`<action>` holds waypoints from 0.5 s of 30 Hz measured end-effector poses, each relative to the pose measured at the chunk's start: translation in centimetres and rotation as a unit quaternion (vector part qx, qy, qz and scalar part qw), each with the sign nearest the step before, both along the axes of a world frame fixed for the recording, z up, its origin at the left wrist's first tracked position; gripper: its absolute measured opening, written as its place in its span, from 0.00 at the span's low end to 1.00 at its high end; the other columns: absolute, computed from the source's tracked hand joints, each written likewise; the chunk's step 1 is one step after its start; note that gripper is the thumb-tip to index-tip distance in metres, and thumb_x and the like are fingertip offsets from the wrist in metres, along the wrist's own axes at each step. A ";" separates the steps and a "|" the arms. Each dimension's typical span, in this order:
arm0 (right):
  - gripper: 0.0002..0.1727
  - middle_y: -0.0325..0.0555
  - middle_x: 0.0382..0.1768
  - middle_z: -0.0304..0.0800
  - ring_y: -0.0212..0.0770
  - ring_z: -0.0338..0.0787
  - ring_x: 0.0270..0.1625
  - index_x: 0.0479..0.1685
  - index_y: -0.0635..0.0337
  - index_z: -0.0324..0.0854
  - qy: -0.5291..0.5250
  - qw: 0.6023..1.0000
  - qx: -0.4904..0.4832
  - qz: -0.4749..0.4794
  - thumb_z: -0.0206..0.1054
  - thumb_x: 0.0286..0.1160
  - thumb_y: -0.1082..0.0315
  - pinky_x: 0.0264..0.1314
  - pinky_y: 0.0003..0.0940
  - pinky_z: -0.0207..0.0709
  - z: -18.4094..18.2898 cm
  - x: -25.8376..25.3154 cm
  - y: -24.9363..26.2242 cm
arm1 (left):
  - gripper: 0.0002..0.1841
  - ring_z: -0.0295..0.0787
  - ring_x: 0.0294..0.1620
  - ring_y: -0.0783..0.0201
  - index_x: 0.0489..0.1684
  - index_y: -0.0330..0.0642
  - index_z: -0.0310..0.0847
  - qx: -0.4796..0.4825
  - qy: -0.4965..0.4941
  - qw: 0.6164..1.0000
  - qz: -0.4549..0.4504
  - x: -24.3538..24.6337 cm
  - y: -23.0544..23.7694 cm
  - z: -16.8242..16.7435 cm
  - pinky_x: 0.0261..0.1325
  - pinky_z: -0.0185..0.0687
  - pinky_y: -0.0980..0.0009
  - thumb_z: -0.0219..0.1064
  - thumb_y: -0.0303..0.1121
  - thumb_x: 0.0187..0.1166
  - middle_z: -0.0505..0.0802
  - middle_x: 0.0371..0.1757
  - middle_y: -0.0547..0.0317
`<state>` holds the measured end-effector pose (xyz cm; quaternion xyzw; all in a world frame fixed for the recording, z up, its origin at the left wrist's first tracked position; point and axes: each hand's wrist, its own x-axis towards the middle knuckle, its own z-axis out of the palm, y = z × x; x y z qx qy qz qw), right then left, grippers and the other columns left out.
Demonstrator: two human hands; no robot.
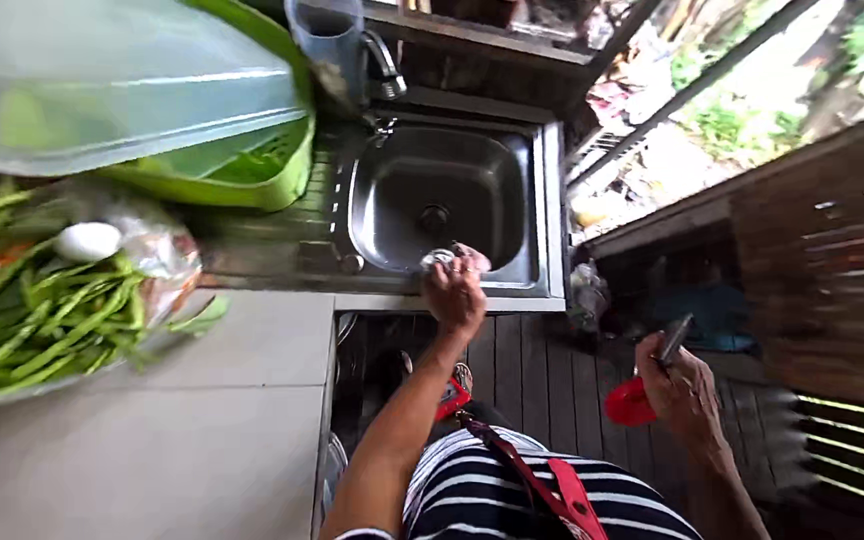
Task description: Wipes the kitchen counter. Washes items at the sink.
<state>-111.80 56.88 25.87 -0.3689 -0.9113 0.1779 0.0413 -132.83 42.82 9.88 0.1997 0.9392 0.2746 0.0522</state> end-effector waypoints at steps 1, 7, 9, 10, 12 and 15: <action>0.17 0.66 0.27 0.82 0.65 0.85 0.31 0.41 0.76 0.81 -0.006 0.999 0.000 -0.041 0.53 0.85 0.67 0.35 0.66 0.74 0.3 0.9 0.1 | 0.21 0.76 0.77 0.33 0.72 0.50 0.86 0.003 -0.004 1.000 -0.026 1.4 2.7 0.0 0.76 0.65 0.32 0.61 0.37 0.83 0.88 0.72 0.44; 0.13 0.65 0.25 0.80 0.66 0.84 0.30 0.42 0.76 0.80 0.025 0.988 0.005 -0.153 0.55 0.71 0.73 0.32 0.67 0.72 -1.1 5.7 2.2 | 0.15 0.82 0.71 0.41 0.59 0.50 0.93 0.093 -0.043 0.984 -0.143 -0.2 11.8 2.9 0.74 0.75 0.47 0.64 0.34 0.81 0.90 0.66 0.42; 0.13 0.65 0.25 0.81 0.66 0.84 0.30 0.43 0.77 0.80 0.041 0.985 -0.004 -0.170 0.56 0.68 0.75 0.34 0.67 0.72 -2.0 6.3 3.4 | 0.17 0.77 0.78 0.38 0.65 0.52 0.90 0.060 -0.039 0.967 -0.246 -1.1 13.3 3.2 0.78 0.66 0.40 0.60 0.35 0.83 0.87 0.73 0.44; 0.12 0.66 0.26 0.82 0.66 0.84 0.31 0.43 0.78 0.80 0.046 0.983 -0.009 -0.175 0.57 0.68 0.77 0.35 0.67 0.72 -2.2 6.4 4.0 | 0.19 0.69 0.84 0.36 0.71 0.53 0.86 0.027 -0.071 0.950 -0.302 -1.8 13.9 3.7 0.83 0.55 0.35 0.58 0.37 0.85 0.82 0.80 0.45; 0.11 0.69 0.28 0.82 0.66 0.84 0.32 0.44 0.80 0.80 0.057 0.979 -0.024 -0.193 0.57 0.68 0.79 0.38 0.66 0.73 -1.9 6.2 5.3 | 0.20 0.66 0.87 0.38 0.72 0.54 0.86 0.016 -0.079 0.932 -0.354 -4.7 16.0 3.2 0.85 0.47 0.31 0.58 0.40 0.86 0.81 0.82 0.50; 0.15 0.75 0.36 0.84 0.64 0.86 0.39 0.49 0.87 0.78 0.043 0.970 -0.065 -0.229 0.54 0.72 0.79 0.48 0.62 0.77 0.0 4.7 6.6 | 0.21 0.61 0.90 0.44 0.75 0.50 0.83 0.025 -0.045 0.929 -0.367 -12.2 20.9 0.3 0.88 0.42 0.33 0.56 0.42 0.88 0.76 0.87 0.56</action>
